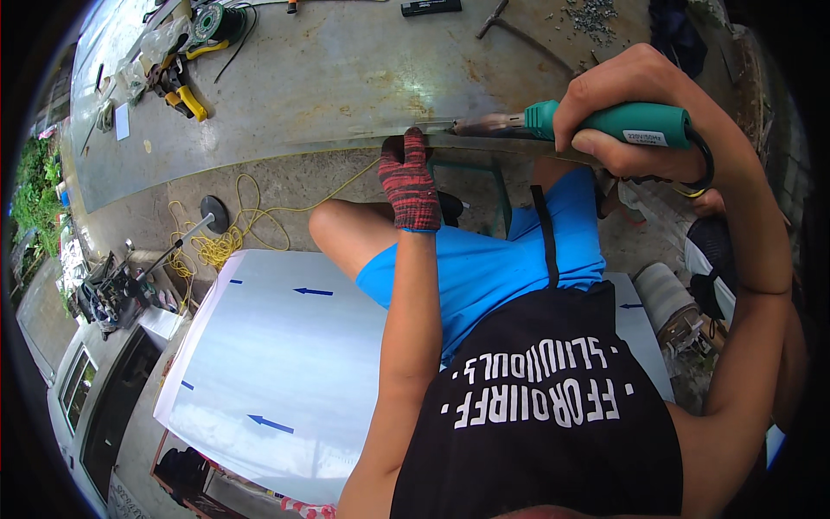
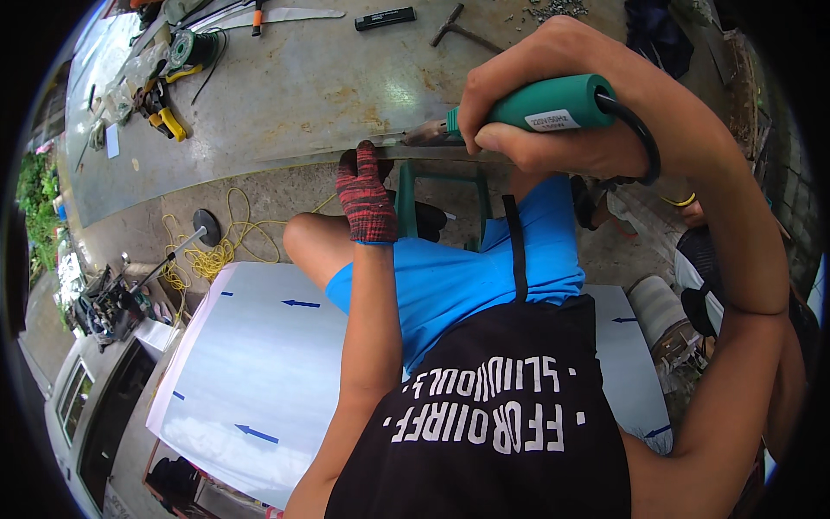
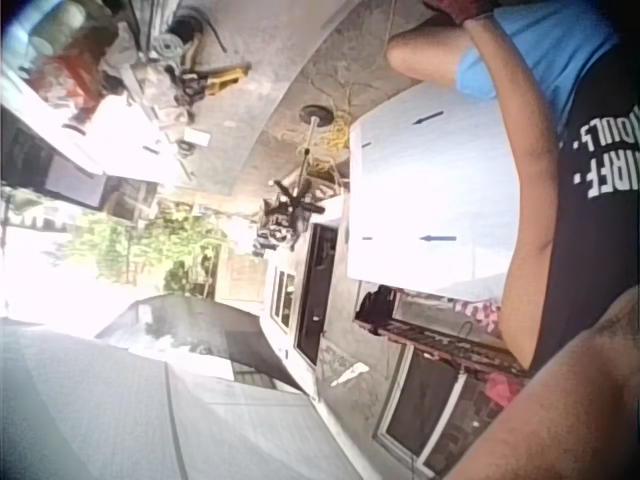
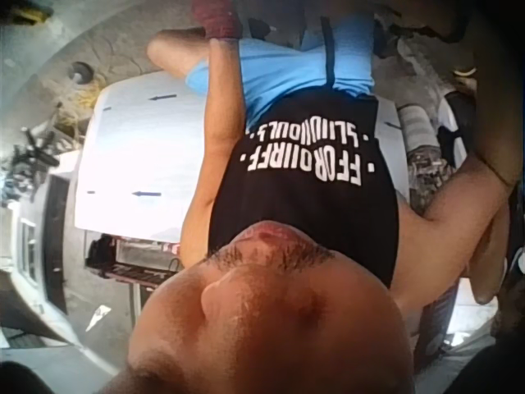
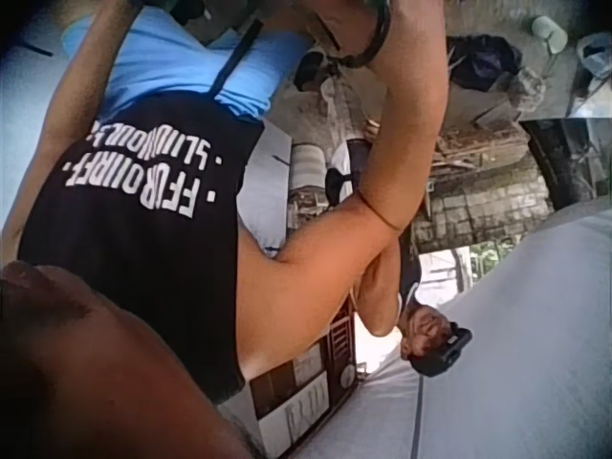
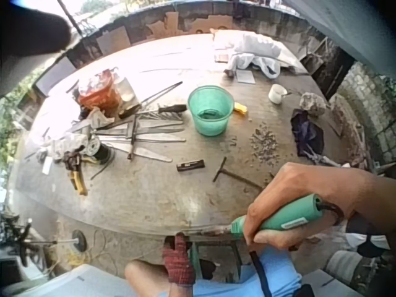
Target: Soldering and assembling metal frame components for a sign assembly.
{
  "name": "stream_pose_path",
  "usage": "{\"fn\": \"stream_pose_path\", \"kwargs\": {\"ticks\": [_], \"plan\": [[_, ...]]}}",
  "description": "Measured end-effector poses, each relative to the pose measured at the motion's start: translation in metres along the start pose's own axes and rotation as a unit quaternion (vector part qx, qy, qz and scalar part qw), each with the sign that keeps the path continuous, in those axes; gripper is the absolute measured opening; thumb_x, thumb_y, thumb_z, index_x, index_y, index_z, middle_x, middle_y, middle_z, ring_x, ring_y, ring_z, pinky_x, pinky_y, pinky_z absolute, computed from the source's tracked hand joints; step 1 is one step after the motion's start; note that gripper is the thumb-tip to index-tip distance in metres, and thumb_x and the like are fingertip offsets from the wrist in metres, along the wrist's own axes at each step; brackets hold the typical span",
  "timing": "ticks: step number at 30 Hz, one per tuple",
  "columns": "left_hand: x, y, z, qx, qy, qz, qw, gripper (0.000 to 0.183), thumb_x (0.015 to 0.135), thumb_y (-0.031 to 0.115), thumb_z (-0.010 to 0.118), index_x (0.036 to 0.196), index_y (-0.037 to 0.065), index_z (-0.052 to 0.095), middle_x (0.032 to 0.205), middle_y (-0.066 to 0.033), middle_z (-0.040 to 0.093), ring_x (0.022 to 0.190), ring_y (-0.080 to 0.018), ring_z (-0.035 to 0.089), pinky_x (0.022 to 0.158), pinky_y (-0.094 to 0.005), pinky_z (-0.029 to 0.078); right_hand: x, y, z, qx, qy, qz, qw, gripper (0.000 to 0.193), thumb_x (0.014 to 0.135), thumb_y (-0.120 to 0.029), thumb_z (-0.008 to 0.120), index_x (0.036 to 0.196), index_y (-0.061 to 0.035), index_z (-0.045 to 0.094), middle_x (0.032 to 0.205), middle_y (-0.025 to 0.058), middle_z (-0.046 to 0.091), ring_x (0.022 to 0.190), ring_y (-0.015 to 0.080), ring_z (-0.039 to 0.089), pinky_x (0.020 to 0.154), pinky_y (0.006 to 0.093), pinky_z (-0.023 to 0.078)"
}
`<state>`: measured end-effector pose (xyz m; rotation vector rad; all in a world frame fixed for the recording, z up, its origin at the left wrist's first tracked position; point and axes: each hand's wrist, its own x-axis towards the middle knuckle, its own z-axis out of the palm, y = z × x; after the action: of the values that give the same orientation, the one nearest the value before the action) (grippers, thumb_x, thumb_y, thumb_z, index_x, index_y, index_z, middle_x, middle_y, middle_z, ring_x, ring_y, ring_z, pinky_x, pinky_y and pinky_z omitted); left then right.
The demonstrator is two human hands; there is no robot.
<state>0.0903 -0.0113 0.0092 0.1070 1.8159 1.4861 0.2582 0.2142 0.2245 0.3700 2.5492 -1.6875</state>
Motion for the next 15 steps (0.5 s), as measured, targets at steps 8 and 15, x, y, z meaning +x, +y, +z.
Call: {"fn": "stream_pose_path", "kwargs": {"ticks": [8,15], "plan": [[0.0019,0.0009,-0.0013,0.026,-0.008,0.005,1.000,0.034,0.101,0.031,0.067,0.101,-0.003,0.064,0.091,-0.0095,0.065,0.081,-0.0181,0.060,0.076,-0.0338,0.053,-0.0005,-0.0003,0.0002,-0.002,0.004,-0.013,1.000,0.014,0.077,-0.009,0.069,0.090,-0.0038,0.073,0.080,0.0115,0.072,0.068,0.0245,0.071,0.066,0.0339,0.058],[0.0001,0.0023,0.0002,0.004,0.007,-0.013,1.000,0.033,0.102,0.029,0.067,0.103,-0.004,0.063,0.093,-0.0106,0.065,0.082,-0.0182,0.061,0.077,-0.0338,0.055,-0.0005,-0.0005,-0.0008,-0.004,-0.019,0.011,1.000,0.016,0.077,-0.009,0.070,0.091,-0.0029,0.073,0.081,0.0112,0.072,0.070,0.0259,0.071,0.067,0.0354,0.058]]}}
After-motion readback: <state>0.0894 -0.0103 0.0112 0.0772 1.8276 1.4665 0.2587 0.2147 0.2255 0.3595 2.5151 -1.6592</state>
